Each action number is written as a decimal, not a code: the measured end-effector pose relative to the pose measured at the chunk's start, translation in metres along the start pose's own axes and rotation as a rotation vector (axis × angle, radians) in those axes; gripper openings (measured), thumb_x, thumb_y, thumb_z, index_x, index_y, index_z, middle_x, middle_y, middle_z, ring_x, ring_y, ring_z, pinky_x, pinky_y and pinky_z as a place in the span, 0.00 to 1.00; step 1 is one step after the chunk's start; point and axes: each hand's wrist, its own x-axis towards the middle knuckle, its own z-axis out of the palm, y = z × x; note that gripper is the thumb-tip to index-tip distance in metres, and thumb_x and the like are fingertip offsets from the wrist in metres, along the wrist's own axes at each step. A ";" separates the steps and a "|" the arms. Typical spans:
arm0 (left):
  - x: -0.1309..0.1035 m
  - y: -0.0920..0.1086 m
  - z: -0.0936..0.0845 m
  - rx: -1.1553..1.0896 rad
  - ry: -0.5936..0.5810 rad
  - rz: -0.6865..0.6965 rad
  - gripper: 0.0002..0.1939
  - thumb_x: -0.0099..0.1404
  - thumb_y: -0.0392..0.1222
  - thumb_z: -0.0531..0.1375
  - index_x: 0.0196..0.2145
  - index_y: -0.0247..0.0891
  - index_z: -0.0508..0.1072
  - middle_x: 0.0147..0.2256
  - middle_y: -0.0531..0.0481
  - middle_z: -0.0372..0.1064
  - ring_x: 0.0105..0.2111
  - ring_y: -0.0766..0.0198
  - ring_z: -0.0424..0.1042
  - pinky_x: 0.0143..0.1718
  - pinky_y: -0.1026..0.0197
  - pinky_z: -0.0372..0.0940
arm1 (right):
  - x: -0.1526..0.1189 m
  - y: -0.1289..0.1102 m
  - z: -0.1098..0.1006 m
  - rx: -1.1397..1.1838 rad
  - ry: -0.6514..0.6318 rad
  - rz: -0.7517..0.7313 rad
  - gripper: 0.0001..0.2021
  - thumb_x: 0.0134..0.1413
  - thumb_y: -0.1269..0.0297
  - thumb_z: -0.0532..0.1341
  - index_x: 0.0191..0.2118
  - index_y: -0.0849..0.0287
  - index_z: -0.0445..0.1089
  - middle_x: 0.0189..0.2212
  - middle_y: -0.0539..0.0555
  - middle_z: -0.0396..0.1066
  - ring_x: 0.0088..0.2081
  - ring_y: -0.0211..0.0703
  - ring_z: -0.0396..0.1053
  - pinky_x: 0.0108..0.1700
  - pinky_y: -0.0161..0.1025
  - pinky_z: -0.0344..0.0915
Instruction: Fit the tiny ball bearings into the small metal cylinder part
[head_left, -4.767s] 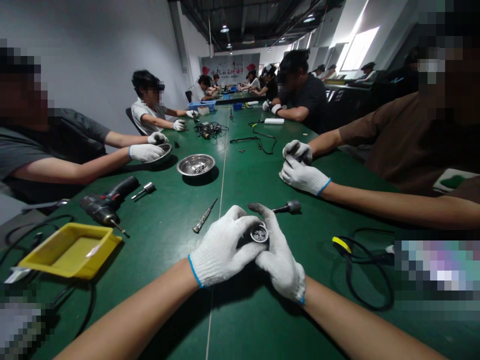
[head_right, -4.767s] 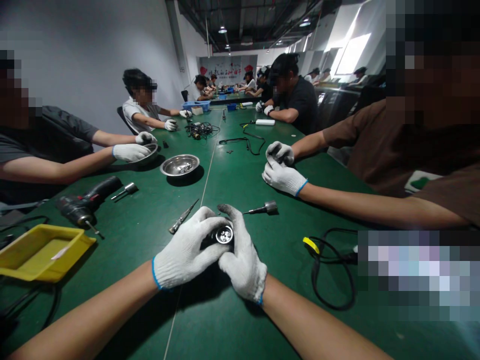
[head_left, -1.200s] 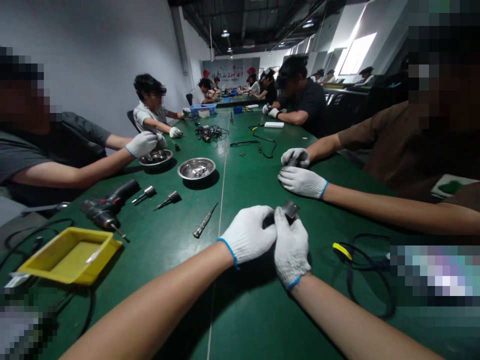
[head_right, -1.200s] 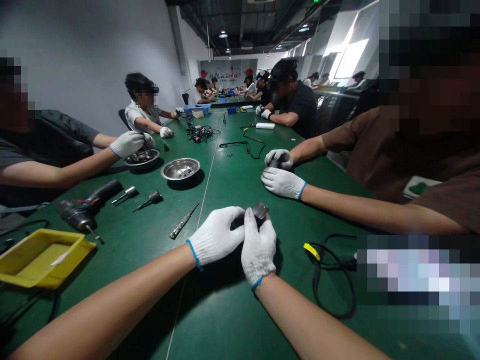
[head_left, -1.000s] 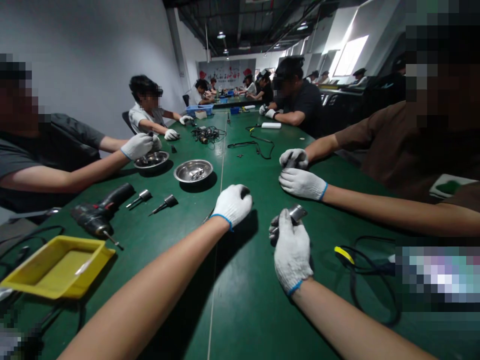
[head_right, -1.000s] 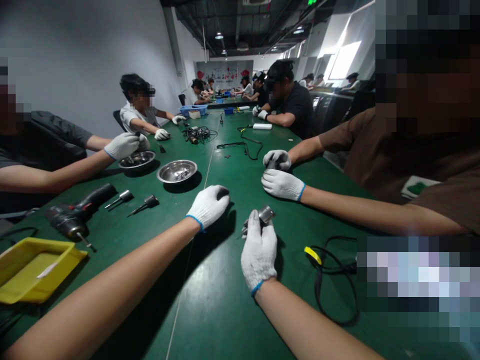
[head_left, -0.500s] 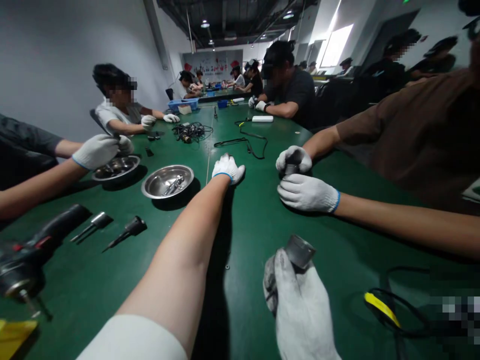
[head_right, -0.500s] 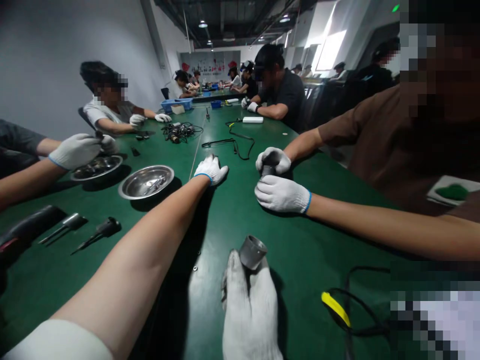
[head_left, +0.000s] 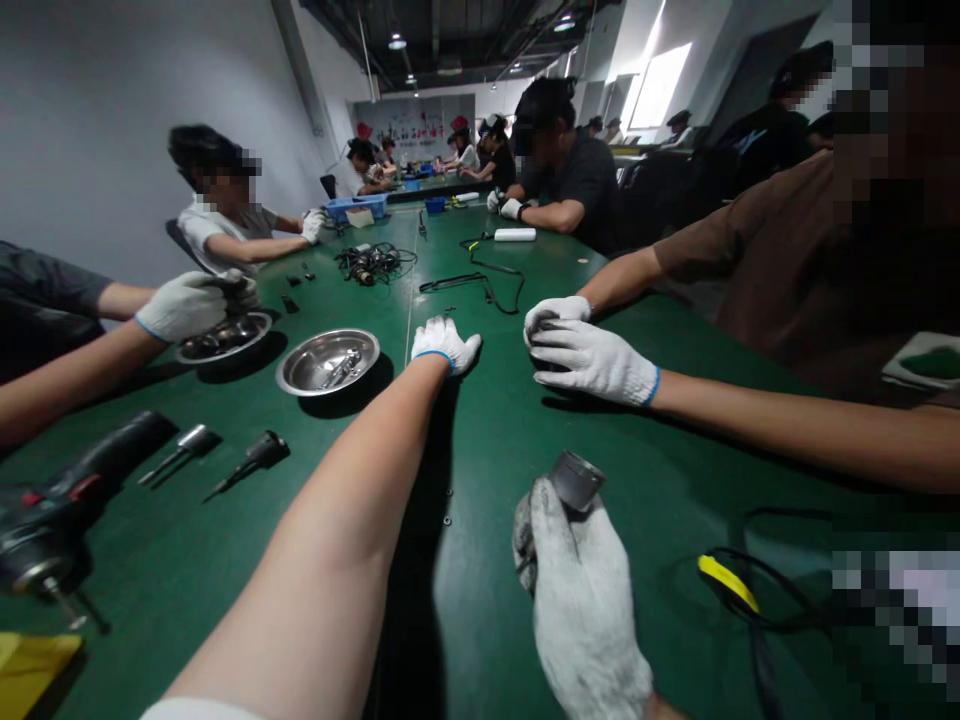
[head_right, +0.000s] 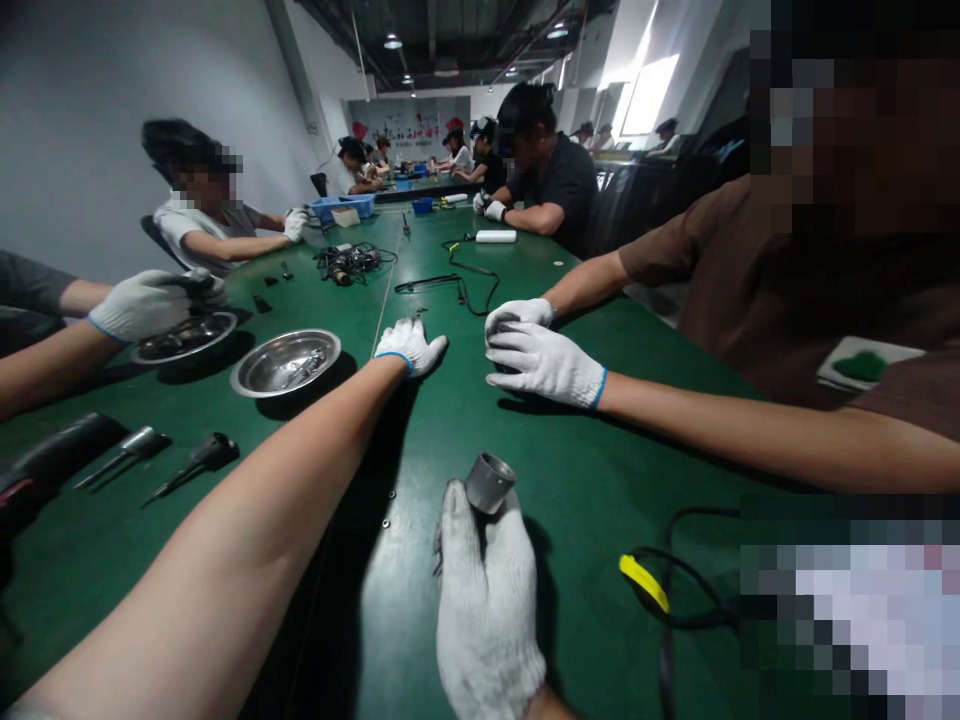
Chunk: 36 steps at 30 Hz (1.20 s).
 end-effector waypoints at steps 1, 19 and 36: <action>-0.007 -0.001 -0.001 -0.002 0.001 0.004 0.42 0.76 0.64 0.46 0.71 0.24 0.60 0.72 0.25 0.55 0.73 0.40 0.55 0.72 0.45 0.51 | 0.002 0.000 0.000 0.009 -0.019 -0.011 0.24 0.57 0.37 0.68 0.34 0.55 0.69 0.22 0.47 0.68 0.21 0.38 0.63 0.21 0.35 0.58; -0.167 -0.014 -0.039 -0.022 -0.143 0.128 0.20 0.77 0.49 0.61 0.60 0.37 0.74 0.63 0.38 0.71 0.61 0.49 0.73 0.64 0.39 0.67 | 0.019 0.000 0.013 0.114 -0.104 -0.087 0.30 0.49 0.29 0.68 0.32 0.55 0.66 0.19 0.42 0.64 0.19 0.35 0.60 0.22 0.34 0.56; -0.263 -0.022 -0.038 -0.257 -0.107 0.171 0.39 0.61 0.23 0.52 0.67 0.39 0.73 0.69 0.45 0.67 0.69 0.57 0.67 0.73 0.57 0.59 | 0.020 -0.001 0.012 0.118 -0.138 -0.094 0.28 0.51 0.32 0.67 0.33 0.54 0.64 0.17 0.41 0.64 0.17 0.33 0.60 0.19 0.32 0.55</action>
